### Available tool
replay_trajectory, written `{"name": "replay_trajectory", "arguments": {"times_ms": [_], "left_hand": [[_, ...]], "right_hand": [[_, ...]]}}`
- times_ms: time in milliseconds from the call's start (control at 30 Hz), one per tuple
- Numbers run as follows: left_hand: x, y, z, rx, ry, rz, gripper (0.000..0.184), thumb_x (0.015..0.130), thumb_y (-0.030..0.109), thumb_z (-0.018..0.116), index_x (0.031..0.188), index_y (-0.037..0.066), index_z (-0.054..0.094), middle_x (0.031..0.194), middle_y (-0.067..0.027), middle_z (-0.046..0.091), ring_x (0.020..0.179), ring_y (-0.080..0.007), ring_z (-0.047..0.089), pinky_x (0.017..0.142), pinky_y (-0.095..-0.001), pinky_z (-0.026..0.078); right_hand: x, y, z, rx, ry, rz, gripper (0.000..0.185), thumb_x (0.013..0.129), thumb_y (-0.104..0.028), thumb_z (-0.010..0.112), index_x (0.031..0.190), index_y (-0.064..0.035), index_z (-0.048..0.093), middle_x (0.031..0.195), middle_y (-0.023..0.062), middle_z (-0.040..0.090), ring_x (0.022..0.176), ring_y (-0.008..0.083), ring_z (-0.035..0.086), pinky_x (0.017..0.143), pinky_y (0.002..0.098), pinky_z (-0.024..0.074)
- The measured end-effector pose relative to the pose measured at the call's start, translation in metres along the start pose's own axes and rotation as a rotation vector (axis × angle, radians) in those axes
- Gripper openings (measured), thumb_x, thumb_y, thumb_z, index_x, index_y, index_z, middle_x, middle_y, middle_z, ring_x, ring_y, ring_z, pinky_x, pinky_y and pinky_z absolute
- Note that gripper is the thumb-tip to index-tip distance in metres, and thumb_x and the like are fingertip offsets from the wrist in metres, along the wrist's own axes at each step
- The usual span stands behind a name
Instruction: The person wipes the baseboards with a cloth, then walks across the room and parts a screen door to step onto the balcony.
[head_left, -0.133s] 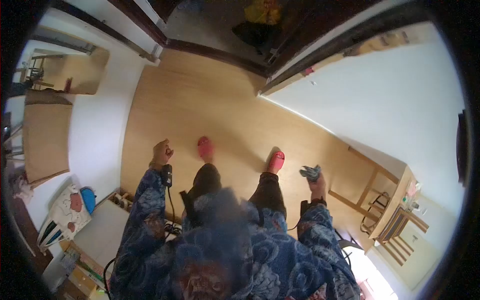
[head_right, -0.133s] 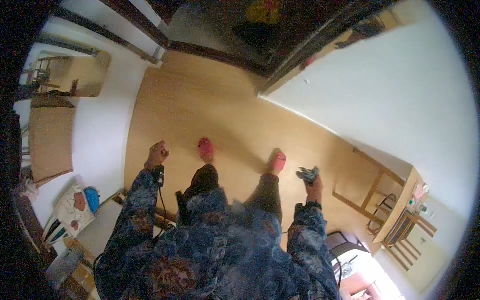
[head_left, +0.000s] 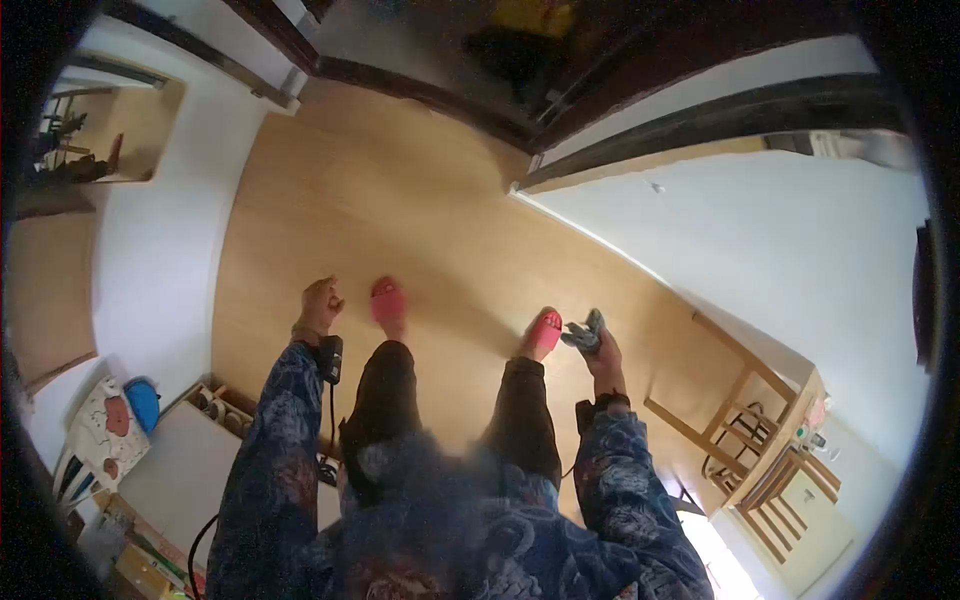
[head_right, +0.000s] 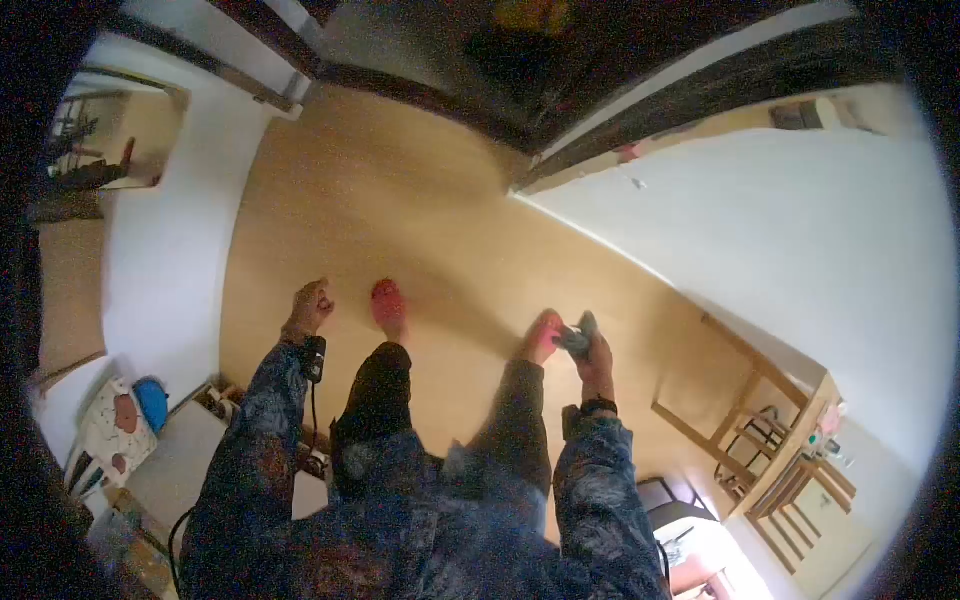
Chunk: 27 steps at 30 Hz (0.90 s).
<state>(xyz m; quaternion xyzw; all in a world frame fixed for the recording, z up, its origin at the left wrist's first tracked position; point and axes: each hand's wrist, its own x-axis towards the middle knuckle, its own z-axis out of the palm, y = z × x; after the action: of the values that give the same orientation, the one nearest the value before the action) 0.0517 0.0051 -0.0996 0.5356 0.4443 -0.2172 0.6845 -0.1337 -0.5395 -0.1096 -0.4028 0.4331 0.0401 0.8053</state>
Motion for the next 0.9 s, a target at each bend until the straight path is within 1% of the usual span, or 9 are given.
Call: {"name": "replay_trajectory", "arguments": {"times_ms": [67, 133, 200, 267, 333, 533, 600, 733, 900], "left_hand": [[0.024, -0.078, 0.046, -0.136, -0.114, -0.097, 0.008, 0.079, 0.014, 0.057, 0.077, 0.011, 0.050, 0.060, 0.0016, 0.034, 0.051, -0.0099, 0.034, 0.056, -0.0290, 0.040], [0.040, -0.121, 0.074, -0.351, -0.258, -0.194, 0.014, 0.078, 0.011, 0.060, 0.073, 0.012, 0.046, 0.059, 0.0008, 0.032, 0.050, -0.0116, 0.033, 0.059, -0.0293, 0.040], [0.047, -0.156, 0.114, -0.028, -0.276, -0.089, 0.014, 0.083, 0.009, 0.051, 0.071, 0.011, 0.043, 0.064, 0.0011, 0.032, 0.055, -0.0102, 0.033, 0.058, -0.0256, 0.038], [0.065, -0.189, 0.153, -0.104, -0.232, -0.144, 0.017, 0.085, 0.008, 0.047, 0.069, 0.011, 0.041, 0.065, 0.0015, 0.032, 0.056, -0.0093, 0.033, 0.057, -0.0236, 0.037], [0.092, -0.212, 0.187, -0.566, -0.096, -0.330, 0.019, 0.086, 0.008, 0.046, 0.068, 0.010, 0.040, 0.062, 0.0020, 0.031, 0.054, -0.0091, 0.031, 0.054, -0.0231, 0.035], [0.080, -0.250, 0.234, -0.911, -0.106, -0.737, 0.020, 0.084, 0.008, 0.052, 0.065, 0.011, 0.043, 0.051, 0.0025, 0.029, 0.045, -0.0103, 0.028, 0.051, -0.0239, 0.035], [0.123, -0.270, 0.246, -0.906, -0.120, -0.573, 0.022, 0.084, 0.009, 0.050, 0.065, 0.012, 0.040, 0.052, 0.0021, 0.029, 0.047, -0.0104, 0.029, 0.049, -0.0235, 0.033], [0.232, -0.288, 0.273, -0.712, -0.084, -0.305, 0.014, 0.082, 0.011, 0.054, 0.073, 0.009, 0.043, 0.055, 0.0010, 0.033, 0.050, -0.0113, 0.033, 0.057, -0.0267, 0.040], [0.291, -0.293, 0.293, -0.426, -0.064, -0.195, 0.016, 0.080, 0.013, 0.057, 0.075, 0.009, 0.043, 0.058, 0.0003, 0.035, 0.050, -0.0123, 0.036, 0.065, -0.0321, 0.045]], "right_hand": [[0.031, -0.009, -0.043, -0.236, -0.033, -0.042, 0.030, 0.089, -0.023, 0.041, 0.108, -0.0010, 0.047, 0.095, 0.0194, 0.054, 0.090, 0.0352, 0.057, 0.075, 0.0508, 0.0505], [0.068, -0.015, -0.019, 0.020, -0.024, 0.131, 0.031, 0.089, -0.024, 0.041, 0.109, 0.0002, 0.045, 0.098, 0.0198, 0.052, 0.090, 0.0370, 0.057, 0.074, 0.0520, 0.0502], [0.113, 0.000, -0.027, 0.012, -0.039, 0.128, 0.033, 0.092, -0.024, 0.033, 0.114, -0.0013, 0.042, 0.101, 0.0189, 0.051, 0.096, 0.0394, 0.054, 0.080, 0.0561, 0.0448], [0.157, 0.011, -0.037, 0.035, -0.074, 0.109, 0.034, 0.093, -0.024, 0.028, 0.115, -0.0020, 0.040, 0.101, 0.0188, 0.051, 0.098, 0.0413, 0.052, 0.083, 0.0598, 0.0416], [0.208, 0.028, -0.057, 0.100, -0.099, 0.085, 0.033, 0.093, -0.024, 0.027, 0.114, -0.0027, 0.041, 0.101, 0.0194, 0.051, 0.097, 0.0436, 0.052, 0.082, 0.0629, 0.0401], [0.327, 0.078, -0.106, -0.289, 0.383, -0.053, 0.029, 0.085, -0.011, 0.049, 0.112, -0.0019, 0.048, 0.092, 0.0114, 0.059, 0.078, 0.0254, 0.061, 0.062, 0.0382, 0.0540], [0.335, 0.085, -0.093, -0.257, 0.499, -0.125, 0.031, 0.079, -0.006, 0.058, 0.109, 0.0008, 0.052, 0.090, 0.0112, 0.059, 0.069, 0.0210, 0.060, 0.054, 0.0309, 0.0535], [0.370, 0.098, -0.093, -0.429, 0.629, -0.231, 0.032, 0.076, -0.016, 0.063, 0.106, -0.0064, 0.057, 0.092, 0.0076, 0.059, 0.079, 0.0199, 0.058, 0.055, 0.0341, 0.0500], [0.424, 0.098, -0.072, -0.247, 0.602, -0.191, 0.023, 0.082, -0.013, 0.048, 0.100, 0.0004, 0.055, 0.090, 0.0119, 0.060, 0.074, 0.0243, 0.062, 0.052, 0.0351, 0.0545]]}}
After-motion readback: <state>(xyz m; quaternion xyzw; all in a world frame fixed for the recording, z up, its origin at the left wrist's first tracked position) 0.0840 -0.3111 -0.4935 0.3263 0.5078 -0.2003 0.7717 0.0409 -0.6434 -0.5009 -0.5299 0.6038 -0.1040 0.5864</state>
